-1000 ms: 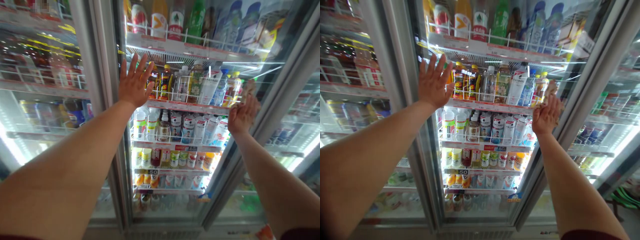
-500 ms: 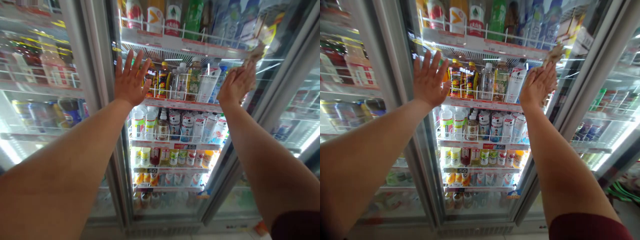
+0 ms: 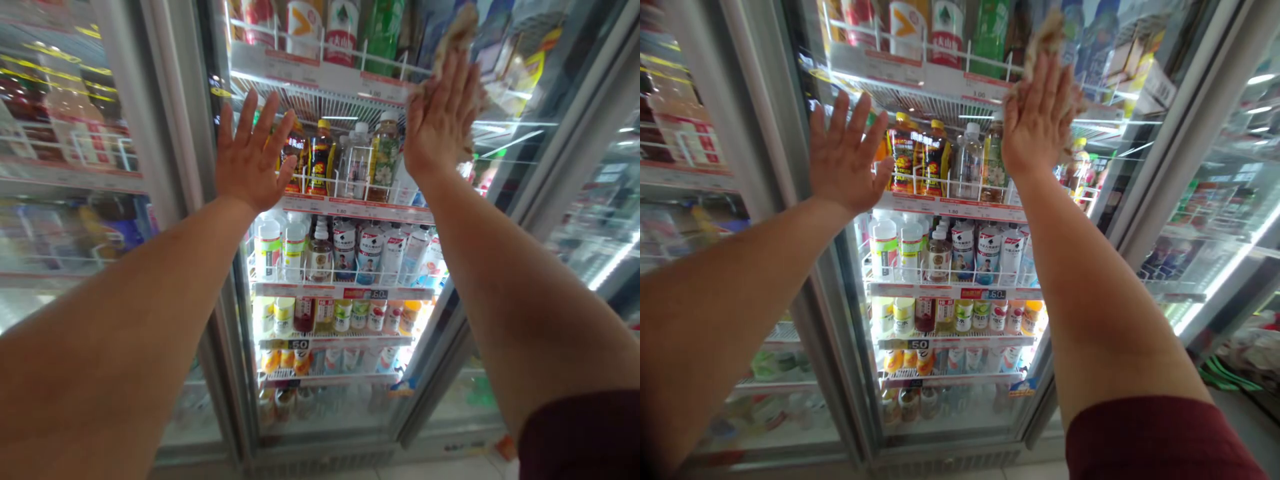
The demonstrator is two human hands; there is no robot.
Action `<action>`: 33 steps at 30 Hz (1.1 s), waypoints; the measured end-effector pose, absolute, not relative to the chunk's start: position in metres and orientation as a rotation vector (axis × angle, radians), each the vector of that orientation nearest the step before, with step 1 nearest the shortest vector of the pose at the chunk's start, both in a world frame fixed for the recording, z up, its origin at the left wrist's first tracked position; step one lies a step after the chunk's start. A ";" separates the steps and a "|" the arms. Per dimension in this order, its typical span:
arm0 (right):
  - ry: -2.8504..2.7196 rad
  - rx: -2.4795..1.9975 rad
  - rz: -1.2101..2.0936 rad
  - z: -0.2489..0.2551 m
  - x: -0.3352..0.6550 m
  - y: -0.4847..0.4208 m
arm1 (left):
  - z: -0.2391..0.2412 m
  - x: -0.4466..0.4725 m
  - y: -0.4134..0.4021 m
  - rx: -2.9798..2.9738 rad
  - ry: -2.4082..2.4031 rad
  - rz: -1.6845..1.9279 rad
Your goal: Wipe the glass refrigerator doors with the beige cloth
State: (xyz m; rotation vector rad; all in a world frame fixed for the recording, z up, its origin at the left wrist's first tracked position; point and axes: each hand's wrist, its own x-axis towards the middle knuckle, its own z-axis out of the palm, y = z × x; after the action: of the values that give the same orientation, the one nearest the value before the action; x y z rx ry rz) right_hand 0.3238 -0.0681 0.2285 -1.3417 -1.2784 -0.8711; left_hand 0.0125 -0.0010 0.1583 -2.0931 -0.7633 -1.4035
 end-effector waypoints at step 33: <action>-1.618 -1.234 -0.991 0.131 0.358 -0.064 | 0.158 0.013 -0.004 -2.023 -0.749 -1.368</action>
State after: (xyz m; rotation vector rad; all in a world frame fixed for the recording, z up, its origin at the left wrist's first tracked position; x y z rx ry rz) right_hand 0.3576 -0.0635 0.1306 -1.2344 -1.6177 -0.9912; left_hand 0.0130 -0.0040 0.1576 -2.0231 -0.7494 -1.3678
